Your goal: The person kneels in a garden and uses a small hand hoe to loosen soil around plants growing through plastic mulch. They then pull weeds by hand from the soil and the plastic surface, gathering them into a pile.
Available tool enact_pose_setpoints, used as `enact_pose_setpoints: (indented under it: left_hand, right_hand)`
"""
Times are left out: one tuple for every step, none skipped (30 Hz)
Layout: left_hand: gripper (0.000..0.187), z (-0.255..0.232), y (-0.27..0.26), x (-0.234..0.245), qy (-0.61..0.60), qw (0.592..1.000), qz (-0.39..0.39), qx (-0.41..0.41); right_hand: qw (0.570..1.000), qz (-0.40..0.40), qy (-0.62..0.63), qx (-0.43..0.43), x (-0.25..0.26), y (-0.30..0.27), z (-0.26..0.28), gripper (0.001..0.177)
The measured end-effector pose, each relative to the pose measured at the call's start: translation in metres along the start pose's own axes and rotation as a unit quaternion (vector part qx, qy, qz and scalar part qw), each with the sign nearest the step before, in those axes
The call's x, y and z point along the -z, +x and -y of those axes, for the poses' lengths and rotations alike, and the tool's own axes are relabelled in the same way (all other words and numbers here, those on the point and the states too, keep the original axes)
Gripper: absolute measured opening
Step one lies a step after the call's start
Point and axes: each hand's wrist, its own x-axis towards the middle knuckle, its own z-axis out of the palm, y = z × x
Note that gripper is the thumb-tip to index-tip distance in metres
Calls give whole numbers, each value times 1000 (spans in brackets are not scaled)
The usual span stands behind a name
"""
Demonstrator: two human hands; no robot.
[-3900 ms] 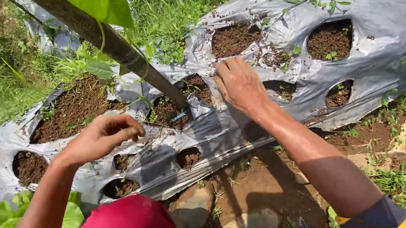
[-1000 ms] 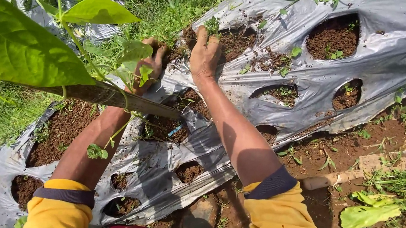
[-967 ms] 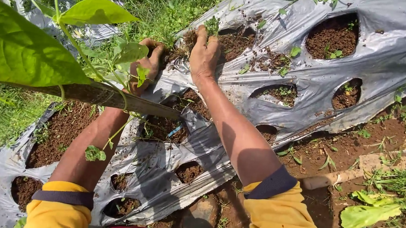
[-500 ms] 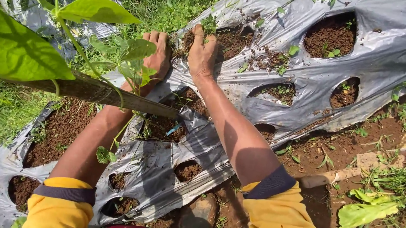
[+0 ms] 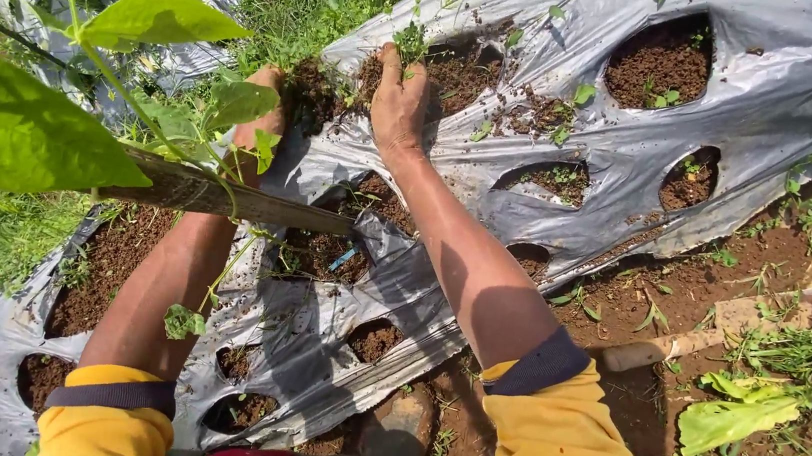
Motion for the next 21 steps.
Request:
enact_pose_setpoints:
  left_hand:
    - [83, -14, 27, -14, -75, 913, -226, -331]
    - [79, -27, 53, -29, -137, 668, -412, -604]
    - [79, -11, 16, -23, -137, 668, -414, -603]
    - [61, 5, -22, -18, 140, 725, -433, -518]
    - [53, 16, -61, -20, 404, 718, -411, -390]
    - [53, -19, -48, -19, 403, 717, -410, -393]
    - [44, -44, -26, -22, 668, 513, -472, -261]
    - [38, -69, -4, -25, 844, 237, -471, -99]
    - [38, -83, -89, -8, 844, 234, -472, -97]
    - [36, -37, -126, -18, 911, 241, -286, -173]
    - [36, 35, -153, -39, 936, 238, -88, -244]
    - [36, 54, -205, -45, 936, 237, -89, -243]
    - [20, 90, -248, -51, 919, 313, 94, -222]
    - [18, 131, -293, -59, 864, 378, 272, -190]
    - [18, 111, -300, -66, 864, 379, 275, -185]
    - [18, 101, -307, -64, 861, 402, 246, -190]
    - [19, 99, -317, -55, 857, 425, 217, -195]
    - [20, 85, -317, -60, 851, 447, 187, -200]
    - [21, 69, -319, -63, 845, 469, 156, -205]
    - [22, 53, -322, -65, 838, 489, 124, -210]
    - [23, 34, -321, -71, 829, 507, 90, -216]
  right_hand:
    - [1000, 4, 15, 0, 0, 4, -3, 84]
    - [1000, 7, 30, 0, 0, 7, -5, 82]
    - [1000, 6, 28, 1, -1, 16, -11, 82]
    - [998, -5, 60, 13, -3, 24, -17, 72]
    - [995, -12, 95, 23, -9, 29, -23, 64]
    - [995, -9, 96, 21, -6, 21, -25, 64]
    - [995, 8, 100, 9, -4, 19, -20, 75]
    - [994, 26, 103, -2, -1, 17, -15, 89]
    - [994, 22, 103, -4, 2, 12, -8, 89]
    - [999, 40, 24, 7, 4, 6, -1, 92]
    - [997, 60, -55, 18, 4, 1, 6, 98]
    - [997, 59, -56, 17, -1, -6, -11, 98]
    - [993, 85, -48, 69, -5, -9, -24, 83]
    - [986, 111, -40, 120, -9, -12, -37, 70]
    - [986, 105, -40, 121, -8, -12, -40, 70]
    - [989, 116, -8, 92, -6, -12, -43, 77]
    - [990, 126, 23, 63, -4, -11, -46, 84]
    - [990, 121, 23, 64, 8, -12, -34, 84]
    - [984, 126, 123, 41, 20, -15, -23, 73]
    - [966, 130, 222, 19, 32, -18, -12, 63]
    - [967, 127, 221, 18, 45, -7, -8, 63]
